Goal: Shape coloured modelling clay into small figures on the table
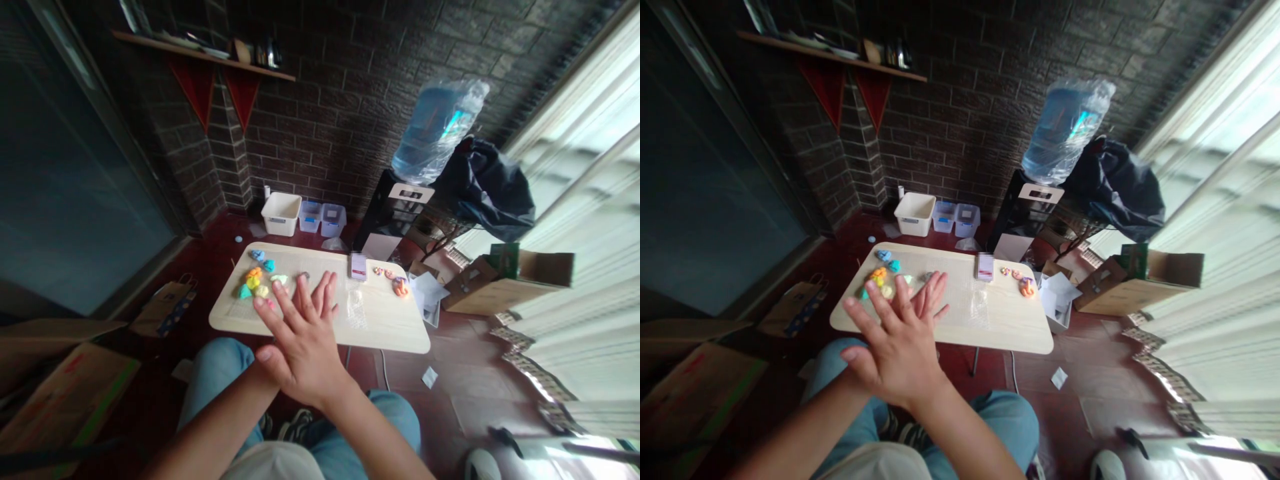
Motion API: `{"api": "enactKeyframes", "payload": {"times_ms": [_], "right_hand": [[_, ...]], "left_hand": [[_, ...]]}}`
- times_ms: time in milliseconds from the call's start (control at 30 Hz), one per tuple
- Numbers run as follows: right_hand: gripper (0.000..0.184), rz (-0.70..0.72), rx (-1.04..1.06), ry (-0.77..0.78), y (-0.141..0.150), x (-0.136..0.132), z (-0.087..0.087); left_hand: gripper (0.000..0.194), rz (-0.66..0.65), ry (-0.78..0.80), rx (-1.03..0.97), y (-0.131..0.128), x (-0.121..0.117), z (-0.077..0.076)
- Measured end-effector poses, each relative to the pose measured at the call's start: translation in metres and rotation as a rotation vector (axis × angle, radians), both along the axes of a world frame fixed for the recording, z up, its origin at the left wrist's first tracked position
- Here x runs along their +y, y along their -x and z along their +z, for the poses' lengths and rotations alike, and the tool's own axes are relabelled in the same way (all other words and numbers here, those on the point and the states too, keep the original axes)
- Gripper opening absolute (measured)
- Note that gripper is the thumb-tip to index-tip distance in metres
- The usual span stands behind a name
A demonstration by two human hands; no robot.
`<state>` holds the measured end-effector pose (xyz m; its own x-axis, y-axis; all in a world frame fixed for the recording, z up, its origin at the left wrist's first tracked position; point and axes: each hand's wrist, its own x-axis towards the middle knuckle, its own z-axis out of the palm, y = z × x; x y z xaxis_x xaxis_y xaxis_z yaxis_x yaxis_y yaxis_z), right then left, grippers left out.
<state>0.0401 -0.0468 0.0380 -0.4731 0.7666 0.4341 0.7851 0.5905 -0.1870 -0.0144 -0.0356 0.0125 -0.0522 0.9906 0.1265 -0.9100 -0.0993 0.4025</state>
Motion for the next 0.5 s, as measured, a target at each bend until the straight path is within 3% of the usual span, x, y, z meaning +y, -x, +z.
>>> {"api": "enactKeyframes", "payload": {"times_ms": [33,67,100,133,167,200,267,333,400,500], "right_hand": [[0.066,-0.025,0.008,-0.022,0.000,0.002,0.001],[0.066,-0.072,0.024,-0.035,-0.001,0.005,0.001],[0.064,-0.127,0.043,-0.036,-0.003,0.007,0.002],[0.062,-0.169,0.059,-0.025,-0.006,0.009,0.002],[0.060,-0.180,0.067,-0.010,-0.007,0.010,0.001],[0.059,-0.161,0.065,0.006,-0.008,0.009,0.000],[0.060,-0.046,0.029,0.016,-0.006,0.004,-0.003],[0.063,0.032,-0.008,-0.012,-0.001,0.001,-0.004],[0.063,-0.019,-0.006,-0.034,0.000,0.003,-0.003],[0.058,-0.162,0.031,0.001,-0.006,0.008,-0.006]], "left_hand": [[0.051,0.109,-0.015,-0.016,-0.004,-0.001,0.002],[0.053,0.109,0.010,-0.030,-0.005,0.000,0.003],[0.052,-0.012,0.064,-0.017,-0.004,0.002,0.005],[0.050,-0.321,0.092,0.034,0.000,0.004,0.006],[0.052,-0.532,0.122,0.047,0.005,0.007,0.007],[0.054,-0.563,0.129,0.039,0.011,0.010,0.007],[0.050,-0.460,0.114,0.010,0.019,0.012,0.005],[0.047,-0.267,0.088,-0.011,0.018,0.010,0.001],[0.046,-0.188,0.087,0.014,0.011,0.008,-0.002],[0.049,-0.387,0.138,0.104,0.008,0.008,-0.005]]}}
